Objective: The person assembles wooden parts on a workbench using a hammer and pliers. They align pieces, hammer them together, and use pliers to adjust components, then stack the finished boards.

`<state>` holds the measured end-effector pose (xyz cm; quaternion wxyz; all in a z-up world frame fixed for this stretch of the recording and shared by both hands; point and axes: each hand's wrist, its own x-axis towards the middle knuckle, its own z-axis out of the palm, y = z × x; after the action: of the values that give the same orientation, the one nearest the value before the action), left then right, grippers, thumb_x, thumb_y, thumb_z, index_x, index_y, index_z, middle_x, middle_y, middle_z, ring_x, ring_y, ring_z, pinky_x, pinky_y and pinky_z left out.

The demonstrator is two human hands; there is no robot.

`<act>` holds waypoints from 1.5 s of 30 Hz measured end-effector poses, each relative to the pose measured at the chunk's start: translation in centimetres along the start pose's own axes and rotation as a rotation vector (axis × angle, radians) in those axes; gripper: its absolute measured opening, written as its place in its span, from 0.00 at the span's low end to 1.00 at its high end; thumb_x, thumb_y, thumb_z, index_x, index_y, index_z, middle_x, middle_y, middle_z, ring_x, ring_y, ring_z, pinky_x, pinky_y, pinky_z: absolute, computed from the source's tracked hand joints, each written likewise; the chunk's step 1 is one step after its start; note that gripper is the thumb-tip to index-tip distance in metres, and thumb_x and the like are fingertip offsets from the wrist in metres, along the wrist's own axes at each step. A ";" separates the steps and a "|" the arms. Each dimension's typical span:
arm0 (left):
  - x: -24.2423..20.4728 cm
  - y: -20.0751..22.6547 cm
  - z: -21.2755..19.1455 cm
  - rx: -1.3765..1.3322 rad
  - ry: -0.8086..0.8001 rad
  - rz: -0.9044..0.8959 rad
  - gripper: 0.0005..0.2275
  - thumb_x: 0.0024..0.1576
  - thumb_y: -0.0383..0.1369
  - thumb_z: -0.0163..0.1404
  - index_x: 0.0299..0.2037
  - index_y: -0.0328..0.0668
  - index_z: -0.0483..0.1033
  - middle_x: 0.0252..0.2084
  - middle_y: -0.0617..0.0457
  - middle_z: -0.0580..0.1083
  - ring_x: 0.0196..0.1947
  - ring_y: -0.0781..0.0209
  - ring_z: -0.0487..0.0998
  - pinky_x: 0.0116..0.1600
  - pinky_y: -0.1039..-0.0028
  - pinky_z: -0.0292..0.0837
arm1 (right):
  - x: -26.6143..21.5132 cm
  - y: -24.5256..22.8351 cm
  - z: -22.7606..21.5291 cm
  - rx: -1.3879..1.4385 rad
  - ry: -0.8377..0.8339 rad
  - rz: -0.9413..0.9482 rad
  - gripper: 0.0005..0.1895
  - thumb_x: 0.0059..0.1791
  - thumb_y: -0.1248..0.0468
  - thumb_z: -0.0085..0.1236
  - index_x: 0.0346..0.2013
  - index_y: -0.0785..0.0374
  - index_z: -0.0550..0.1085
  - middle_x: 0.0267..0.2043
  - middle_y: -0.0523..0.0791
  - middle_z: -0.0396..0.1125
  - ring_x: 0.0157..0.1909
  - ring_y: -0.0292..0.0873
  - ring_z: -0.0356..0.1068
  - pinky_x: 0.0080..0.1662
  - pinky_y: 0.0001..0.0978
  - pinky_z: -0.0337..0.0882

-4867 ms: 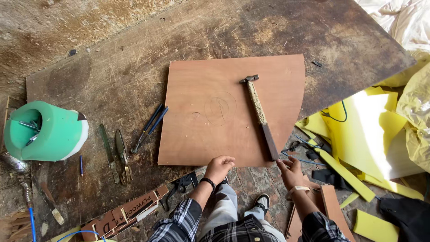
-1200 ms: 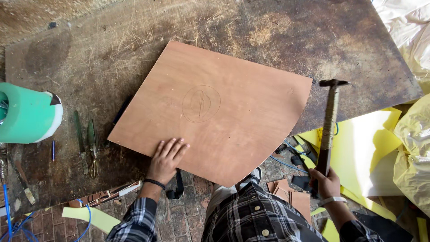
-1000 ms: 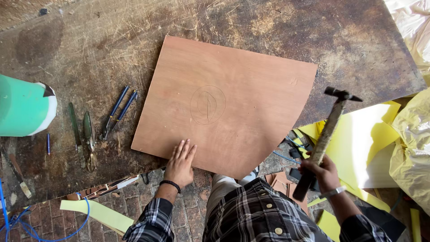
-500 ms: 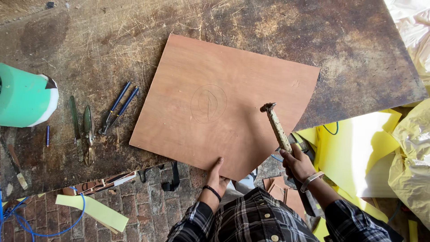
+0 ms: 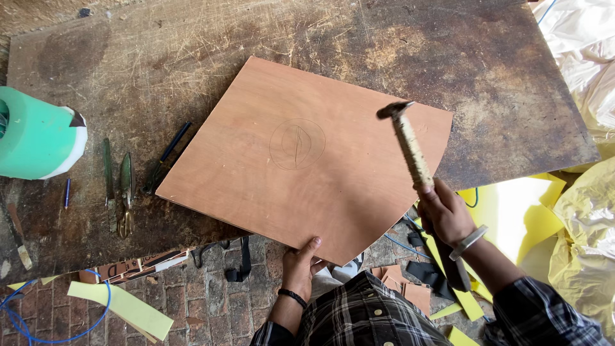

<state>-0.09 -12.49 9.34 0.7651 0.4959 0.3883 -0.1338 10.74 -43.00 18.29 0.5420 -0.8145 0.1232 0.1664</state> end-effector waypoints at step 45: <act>10.4 8.2 -10.4 -0.618 -0.063 0.156 0.34 0.58 0.56 0.46 0.68 0.43 0.64 0.66 0.50 0.71 0.65 0.51 0.70 0.64 0.59 0.66 | 7.1 -7.2 14.3 -0.088 -0.282 0.304 0.23 0.55 0.45 0.42 0.44 0.63 0.71 0.22 0.45 0.61 0.18 0.42 0.61 0.22 0.38 0.65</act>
<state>6.80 2.25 5.02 0.8991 0.2641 0.3474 0.0344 18.00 -27.17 16.38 0.4865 -0.7780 0.1600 0.3639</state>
